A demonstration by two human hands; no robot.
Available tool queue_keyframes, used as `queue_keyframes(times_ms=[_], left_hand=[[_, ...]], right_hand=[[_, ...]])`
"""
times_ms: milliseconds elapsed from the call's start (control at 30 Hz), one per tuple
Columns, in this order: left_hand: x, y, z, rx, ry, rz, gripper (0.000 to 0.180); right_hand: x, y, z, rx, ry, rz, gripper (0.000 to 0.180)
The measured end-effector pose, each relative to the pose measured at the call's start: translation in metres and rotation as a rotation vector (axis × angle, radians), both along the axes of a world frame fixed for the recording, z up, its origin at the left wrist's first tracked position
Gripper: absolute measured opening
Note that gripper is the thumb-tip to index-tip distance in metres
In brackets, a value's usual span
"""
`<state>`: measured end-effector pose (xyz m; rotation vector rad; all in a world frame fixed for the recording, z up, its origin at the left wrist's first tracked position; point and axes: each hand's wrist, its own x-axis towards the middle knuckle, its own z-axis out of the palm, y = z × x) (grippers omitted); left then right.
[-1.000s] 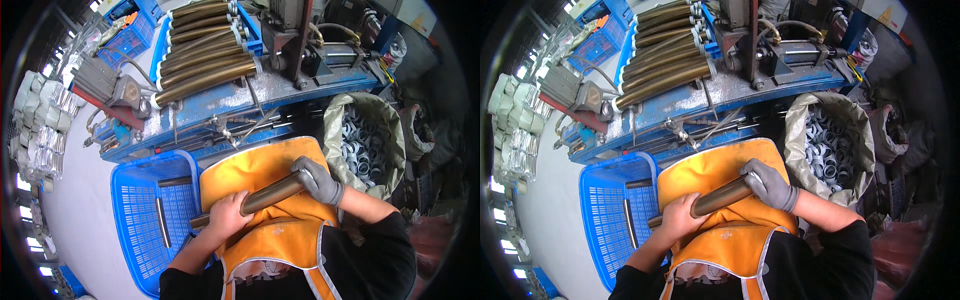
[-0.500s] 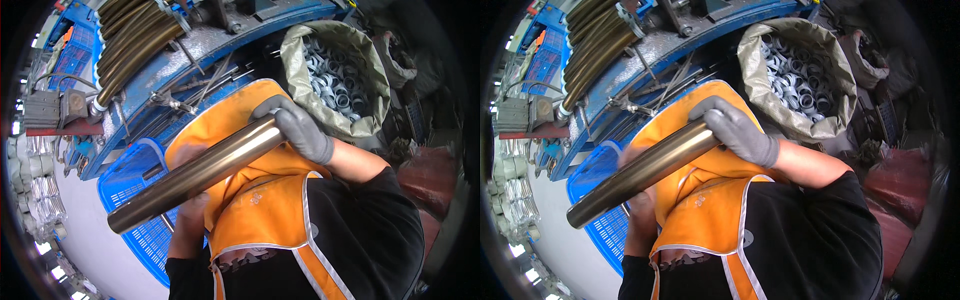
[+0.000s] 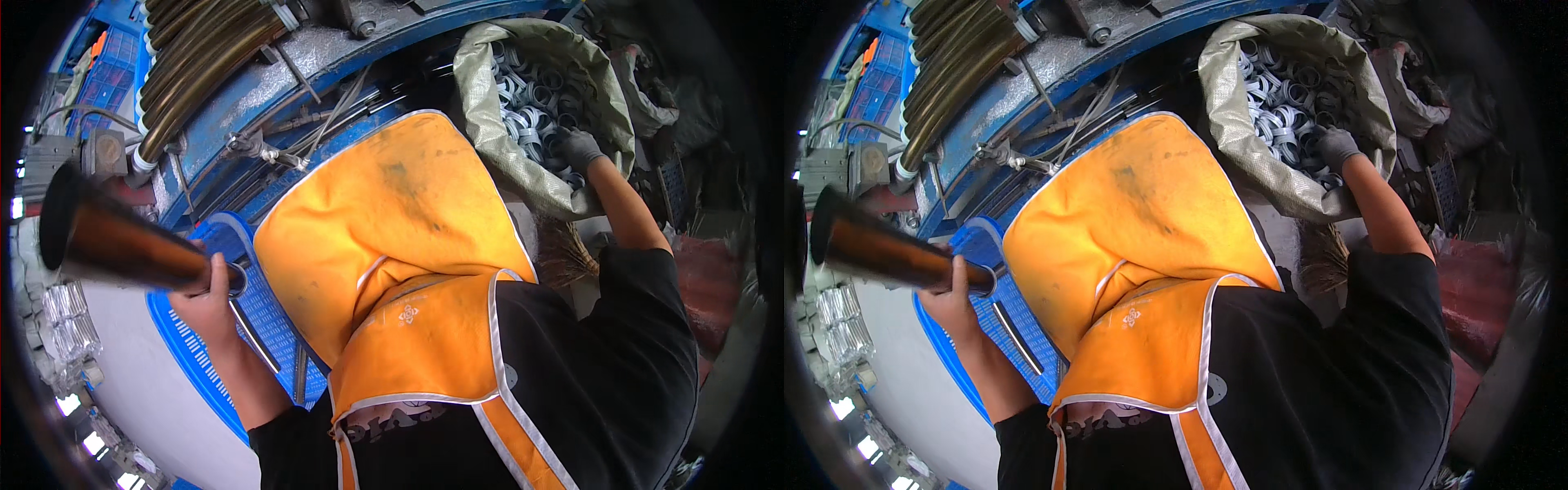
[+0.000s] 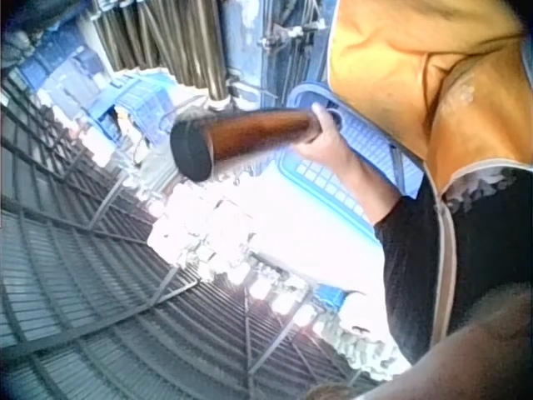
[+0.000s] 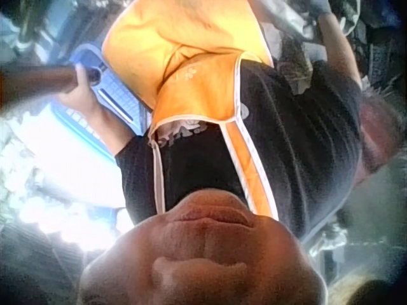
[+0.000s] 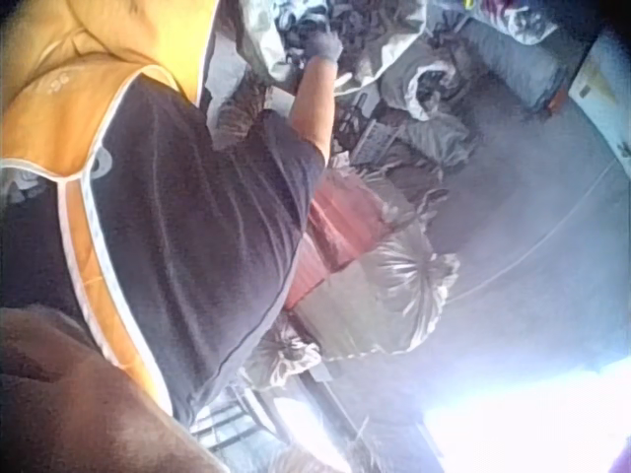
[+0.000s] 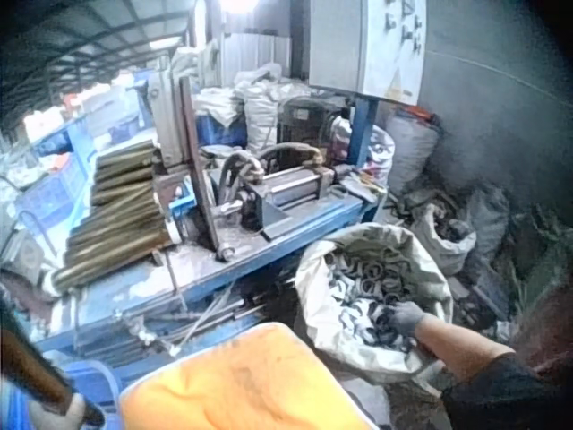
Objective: The person installs end caps onto metal tubes by hand, then organizes the capped tubes into a storage machine.
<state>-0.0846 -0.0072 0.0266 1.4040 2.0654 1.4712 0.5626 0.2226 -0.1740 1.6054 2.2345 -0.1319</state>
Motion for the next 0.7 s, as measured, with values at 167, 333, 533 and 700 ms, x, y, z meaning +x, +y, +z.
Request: queue_keyframes(times_ms=[167, 333, 533, 700], left_hand=[[0.008, 0.0, -0.003, -0.214, 0.145, 0.031, 0.06], [0.02, 0.005, 0.0, -0.433, 0.134, -0.172, 0.06], [0.04, 0.001, -0.004, -0.488, 0.243, -0.352, 0.061], [0.053, 0.0, -0.003, -0.586, 0.189, -0.399, 0.06]], right_hand=[[-0.024, 0.008, 0.051, -0.165, 0.501, -0.189, 0.033], [-0.075, 0.004, 0.082, -0.624, 1.891, -0.686, 0.04], [-0.181, -0.028, 0.138, -0.867, 2.155, -0.38, 0.052], [-0.224, -0.04, 0.16, -0.618, 1.737, -0.358, 0.073]])
